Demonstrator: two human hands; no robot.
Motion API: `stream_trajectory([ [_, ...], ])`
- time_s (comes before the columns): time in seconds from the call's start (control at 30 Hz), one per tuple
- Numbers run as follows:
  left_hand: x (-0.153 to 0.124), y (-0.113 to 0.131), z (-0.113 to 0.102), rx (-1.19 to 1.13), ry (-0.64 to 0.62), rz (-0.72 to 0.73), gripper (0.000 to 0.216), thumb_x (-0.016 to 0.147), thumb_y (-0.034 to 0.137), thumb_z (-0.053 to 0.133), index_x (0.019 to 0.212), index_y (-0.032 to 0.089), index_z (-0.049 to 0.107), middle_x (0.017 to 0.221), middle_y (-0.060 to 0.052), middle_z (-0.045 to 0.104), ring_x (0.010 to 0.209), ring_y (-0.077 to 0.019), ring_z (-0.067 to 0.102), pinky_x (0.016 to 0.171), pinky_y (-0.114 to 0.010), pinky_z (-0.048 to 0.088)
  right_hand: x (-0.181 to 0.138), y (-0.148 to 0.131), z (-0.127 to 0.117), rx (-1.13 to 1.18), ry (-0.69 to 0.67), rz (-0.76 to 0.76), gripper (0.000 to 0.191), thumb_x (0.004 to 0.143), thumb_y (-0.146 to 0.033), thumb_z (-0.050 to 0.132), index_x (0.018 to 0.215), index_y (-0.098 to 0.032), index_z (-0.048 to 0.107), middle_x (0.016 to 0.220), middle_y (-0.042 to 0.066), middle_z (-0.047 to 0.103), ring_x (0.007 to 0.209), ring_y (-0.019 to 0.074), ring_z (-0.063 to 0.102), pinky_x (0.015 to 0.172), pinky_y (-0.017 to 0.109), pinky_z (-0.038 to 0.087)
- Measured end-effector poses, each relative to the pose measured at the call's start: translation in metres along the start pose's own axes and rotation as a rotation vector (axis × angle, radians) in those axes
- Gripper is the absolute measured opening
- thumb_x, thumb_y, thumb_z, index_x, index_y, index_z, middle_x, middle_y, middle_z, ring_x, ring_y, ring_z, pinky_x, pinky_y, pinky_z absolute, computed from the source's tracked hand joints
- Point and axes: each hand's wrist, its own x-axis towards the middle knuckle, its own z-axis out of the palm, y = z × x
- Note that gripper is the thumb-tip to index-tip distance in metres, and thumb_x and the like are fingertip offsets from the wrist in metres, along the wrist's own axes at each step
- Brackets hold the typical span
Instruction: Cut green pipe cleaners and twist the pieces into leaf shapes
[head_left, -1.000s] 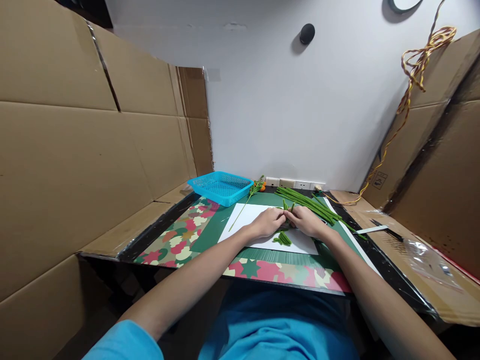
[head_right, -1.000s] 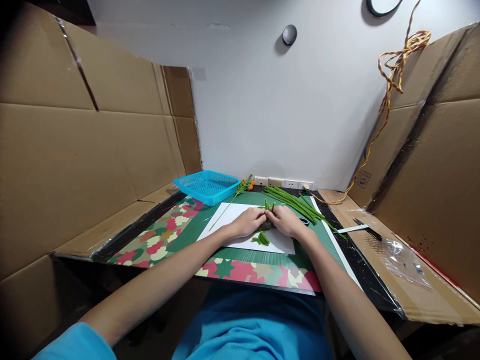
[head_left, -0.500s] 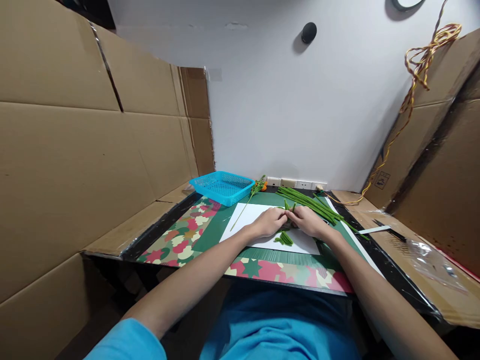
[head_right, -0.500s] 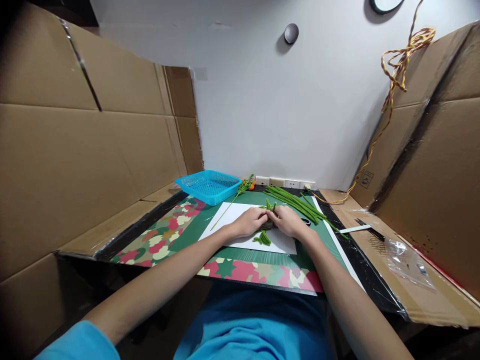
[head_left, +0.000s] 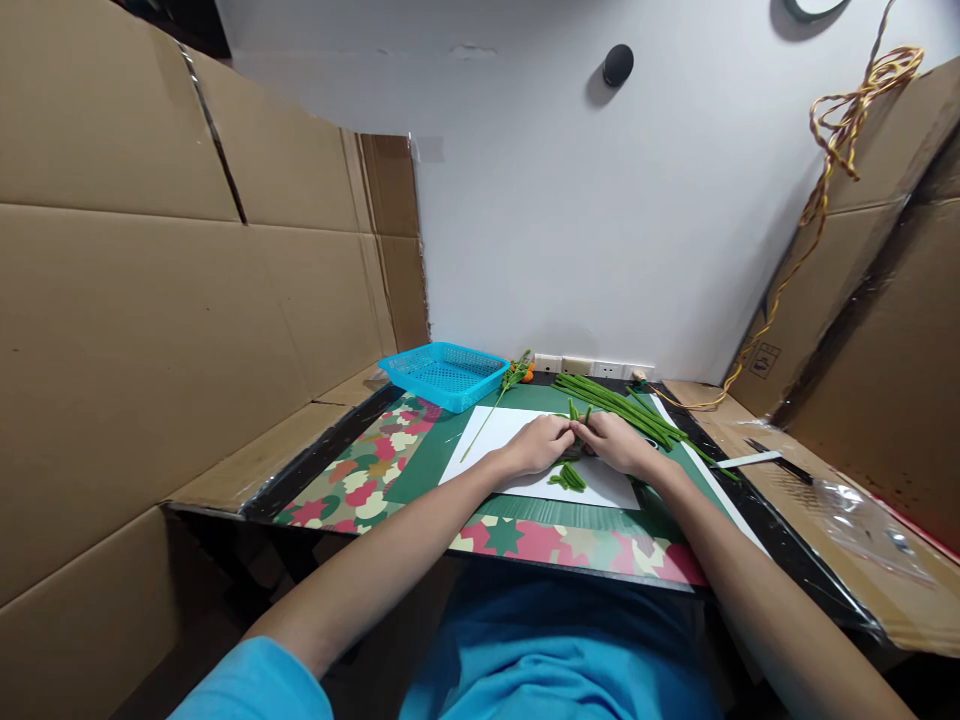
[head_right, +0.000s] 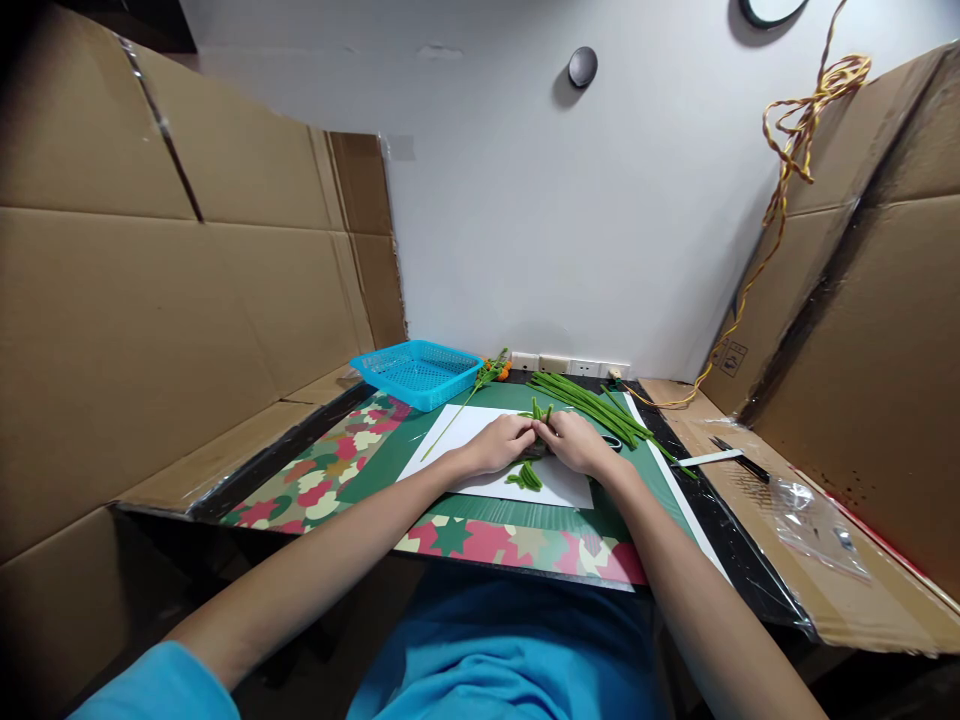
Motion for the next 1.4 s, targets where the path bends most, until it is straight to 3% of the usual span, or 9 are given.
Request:
stream_trajectory([
  [1.4,-0.0016,0.0012,-0.0017,0.015,-0.014,0.001,0.032,0.097,0.029,0.043,0.087,0.017,0.071,0.090,-0.009,0.073,0.079,-0.0209,0.065,0.070,-0.028,0.042,0.0008,0.0014,0.0013,-0.044,-0.002,0.021,0.049,0.106,-0.037,0.042,0.061,-0.020,0.051,0.064,0.005,0.061,0.059,0.0150,0.050,0.059,0.029,0.027],
])
